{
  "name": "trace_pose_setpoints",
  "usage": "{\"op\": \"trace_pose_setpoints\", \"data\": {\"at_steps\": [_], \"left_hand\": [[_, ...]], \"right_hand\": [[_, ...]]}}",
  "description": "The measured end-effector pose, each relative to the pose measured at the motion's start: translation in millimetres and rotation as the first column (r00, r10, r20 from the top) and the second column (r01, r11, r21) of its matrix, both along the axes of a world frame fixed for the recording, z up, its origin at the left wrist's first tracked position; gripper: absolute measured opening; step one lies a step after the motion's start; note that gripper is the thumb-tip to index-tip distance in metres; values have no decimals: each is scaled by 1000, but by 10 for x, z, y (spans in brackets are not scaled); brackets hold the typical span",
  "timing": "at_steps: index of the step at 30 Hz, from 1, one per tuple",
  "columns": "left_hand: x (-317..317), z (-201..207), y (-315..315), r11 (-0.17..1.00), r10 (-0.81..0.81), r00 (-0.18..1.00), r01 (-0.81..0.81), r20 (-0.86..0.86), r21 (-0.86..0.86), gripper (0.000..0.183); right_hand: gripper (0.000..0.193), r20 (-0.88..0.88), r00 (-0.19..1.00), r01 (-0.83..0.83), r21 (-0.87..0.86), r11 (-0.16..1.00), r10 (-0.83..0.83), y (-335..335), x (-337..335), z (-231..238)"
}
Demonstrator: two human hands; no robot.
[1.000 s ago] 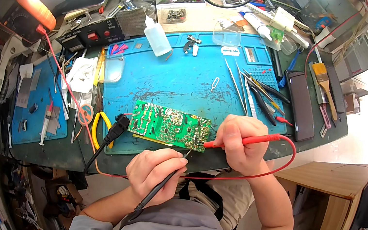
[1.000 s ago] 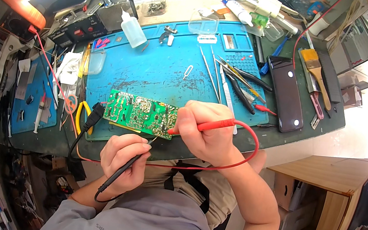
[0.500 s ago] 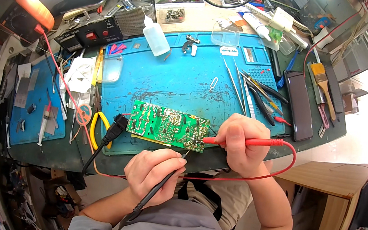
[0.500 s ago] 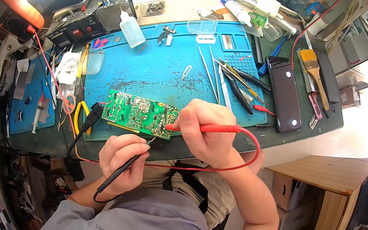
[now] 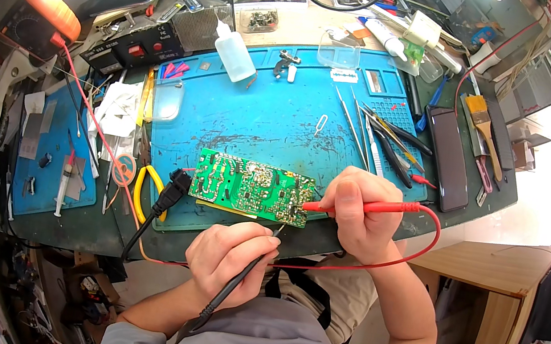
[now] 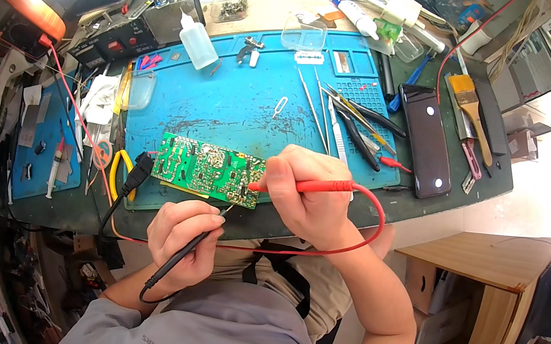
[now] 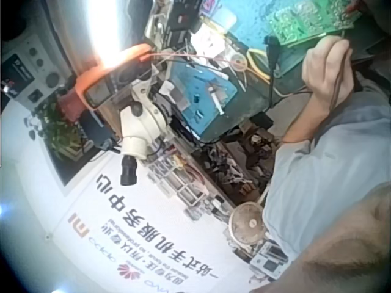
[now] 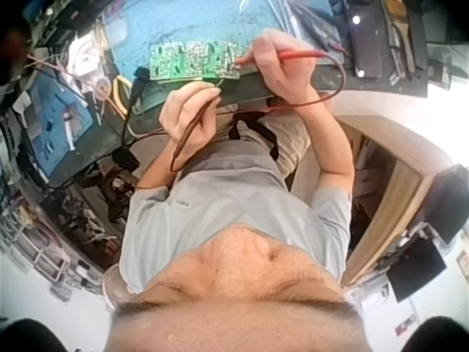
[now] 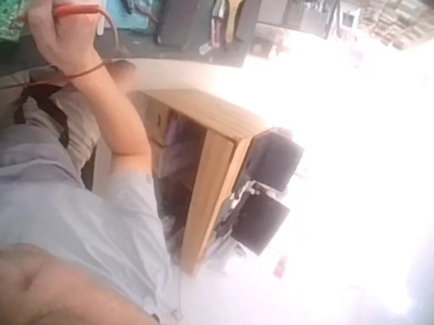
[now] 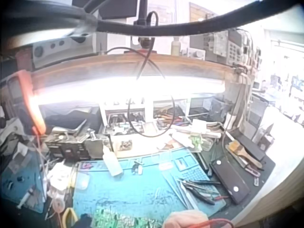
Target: The person uses a multimeter to test various points on a green circuit board. They hold the board with one hand and probe different components with the red and black leads of the multimeter. The person systematically moves the probes across the board's surface, checking for continuity or voltage at different locations.
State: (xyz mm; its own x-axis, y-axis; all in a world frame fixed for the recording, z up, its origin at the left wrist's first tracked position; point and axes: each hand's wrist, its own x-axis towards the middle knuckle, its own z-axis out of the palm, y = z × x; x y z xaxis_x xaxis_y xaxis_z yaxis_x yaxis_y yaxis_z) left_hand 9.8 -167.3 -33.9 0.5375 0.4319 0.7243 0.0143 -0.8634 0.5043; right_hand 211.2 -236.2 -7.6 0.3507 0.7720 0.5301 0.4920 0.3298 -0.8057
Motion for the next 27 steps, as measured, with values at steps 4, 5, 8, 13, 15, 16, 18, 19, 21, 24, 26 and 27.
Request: {"op": "trace_pose_setpoints", "data": {"at_steps": [4,5,8,13,15,16,18,19,21,24,26,27], "left_hand": [[2,1,-9,1000,1,1000,-1,1,-3,23],[6,1,-8,1000,1,1000,-1,-4,-4,23],[17,2,-12,1000,-1,1000,1,-13,-7,23],[15,-18,-21,1000,4,1000,-4,3,-3,25],[-28,31,-7,1000,-4,1000,3,-29,-15,23],[-33,43,-16,1000,-8,999,7,-35,-25,25],[-30,35,11,1000,-17,1000,17,-6,-23,29],[-29,40,22,999,-21,1000,21,8,-27,30],[-8,48,-8,1000,-7,1000,7,16,-30,31],[-28,35,-15,1000,4,999,-3,34,-29,32],[-32,45,-17,1000,9,999,-8,34,-28,32],[-29,47,-18,1000,11,999,-10,35,-27,32]], "right_hand": [[31,-7,1000,18,7,1000,-18,-12,-10,2],[35,-8,1000,23,8,1000,-23,-8,-12,1],[39,-1,1000,29,-8,1000,-29,-12,3,-3],[27,2,999,50,-71,996,-50,-26,23,0],[28,-7,999,51,-92,994,-51,3,-13,18],[29,-13,998,55,-95,994,-56,-14,-9,13],[32,-56,997,48,-83,995,-52,-6,1,-31],[33,-78,995,53,-90,995,-60,-11,-11,-27],[34,-107,990,79,-125,989,-93,-40,-13,-16],[35,-99,993,58,-100,993,-68,-17,-31,-14],[35,-93,994,50,-77,996,-57,2,-37,-23],[36,-89,995,48,-69,996,-54,1,-35,-31]]}}
